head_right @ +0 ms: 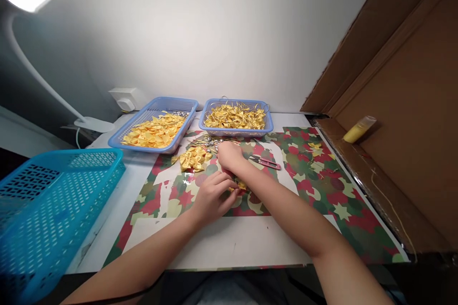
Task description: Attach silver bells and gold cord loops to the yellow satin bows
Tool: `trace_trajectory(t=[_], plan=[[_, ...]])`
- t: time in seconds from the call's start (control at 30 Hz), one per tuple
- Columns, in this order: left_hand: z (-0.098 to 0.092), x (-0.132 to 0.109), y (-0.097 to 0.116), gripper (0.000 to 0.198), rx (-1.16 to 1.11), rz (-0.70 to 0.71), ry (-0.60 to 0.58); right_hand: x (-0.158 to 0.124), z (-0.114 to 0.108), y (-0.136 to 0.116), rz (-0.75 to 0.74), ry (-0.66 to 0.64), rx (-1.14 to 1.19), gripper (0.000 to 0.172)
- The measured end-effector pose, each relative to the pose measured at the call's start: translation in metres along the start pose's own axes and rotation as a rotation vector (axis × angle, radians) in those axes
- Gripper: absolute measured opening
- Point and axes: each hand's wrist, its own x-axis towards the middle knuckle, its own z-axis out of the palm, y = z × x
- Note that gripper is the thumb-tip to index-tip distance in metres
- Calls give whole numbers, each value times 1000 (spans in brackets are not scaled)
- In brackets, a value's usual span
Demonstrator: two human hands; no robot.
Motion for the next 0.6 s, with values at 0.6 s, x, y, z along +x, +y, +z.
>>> trace_trajectory(t=[0.6], plan=[[-12, 8, -31, 43, 333, -238, 246, -67, -48, 27, -196, 202, -65, 9]])
